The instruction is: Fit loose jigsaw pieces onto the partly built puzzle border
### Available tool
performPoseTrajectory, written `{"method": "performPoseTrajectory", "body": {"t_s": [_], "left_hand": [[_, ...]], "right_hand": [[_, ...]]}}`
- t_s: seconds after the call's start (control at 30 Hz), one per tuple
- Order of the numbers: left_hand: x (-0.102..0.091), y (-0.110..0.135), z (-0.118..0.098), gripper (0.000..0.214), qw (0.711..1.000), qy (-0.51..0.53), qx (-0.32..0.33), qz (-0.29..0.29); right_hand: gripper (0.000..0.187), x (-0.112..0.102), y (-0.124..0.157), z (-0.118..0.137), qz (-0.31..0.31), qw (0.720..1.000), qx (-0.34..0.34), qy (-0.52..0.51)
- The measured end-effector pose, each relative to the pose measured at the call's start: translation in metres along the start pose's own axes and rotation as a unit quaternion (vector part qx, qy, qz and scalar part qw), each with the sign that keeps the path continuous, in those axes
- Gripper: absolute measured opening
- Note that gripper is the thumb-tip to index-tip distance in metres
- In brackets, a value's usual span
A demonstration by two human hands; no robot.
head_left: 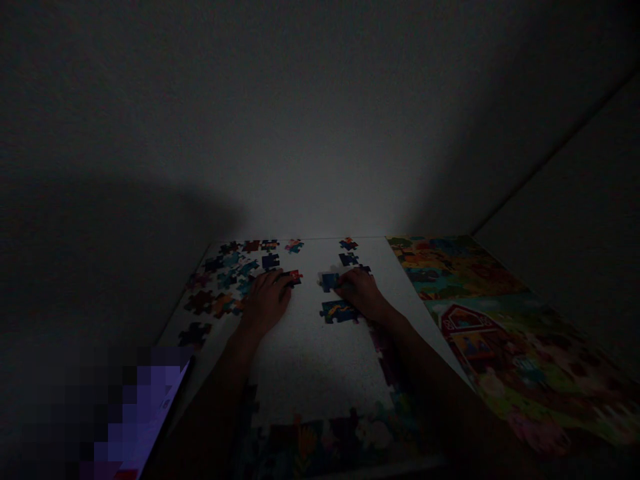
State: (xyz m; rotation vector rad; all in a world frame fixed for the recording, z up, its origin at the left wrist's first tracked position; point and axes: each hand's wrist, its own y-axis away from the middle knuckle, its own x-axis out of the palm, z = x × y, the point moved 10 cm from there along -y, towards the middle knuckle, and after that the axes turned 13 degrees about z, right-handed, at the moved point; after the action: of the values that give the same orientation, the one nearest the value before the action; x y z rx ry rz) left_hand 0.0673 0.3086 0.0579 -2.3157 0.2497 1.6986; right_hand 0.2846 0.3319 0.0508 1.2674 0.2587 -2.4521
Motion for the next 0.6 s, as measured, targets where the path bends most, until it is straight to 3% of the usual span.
{"method": "performPoseTrajectory", "body": {"t_s": [0.23, 0.47, 0.6], "left_hand": [[-0.001, 0.000, 0.000, 0.034, 1.000, -0.005, -0.005, 0.002], [-0.001, 0.000, 0.001, 0.035, 1.000, 0.001, -0.014, 0.020], [-0.008, 0.001, -0.003, 0.033, 1.000, 0.019, -0.002, -0.008]], "right_hand": [[0.013, 0.005, 0.001, -0.004, 0.002, 0.986, -0.015, -0.166], [0.019, 0.004, 0.002, 0.003, -0.021, 0.953, -0.036, -0.299], [0.026, 0.008, 0.001, 0.007, -0.012, 0.923, -0.046, -0.382]]}}
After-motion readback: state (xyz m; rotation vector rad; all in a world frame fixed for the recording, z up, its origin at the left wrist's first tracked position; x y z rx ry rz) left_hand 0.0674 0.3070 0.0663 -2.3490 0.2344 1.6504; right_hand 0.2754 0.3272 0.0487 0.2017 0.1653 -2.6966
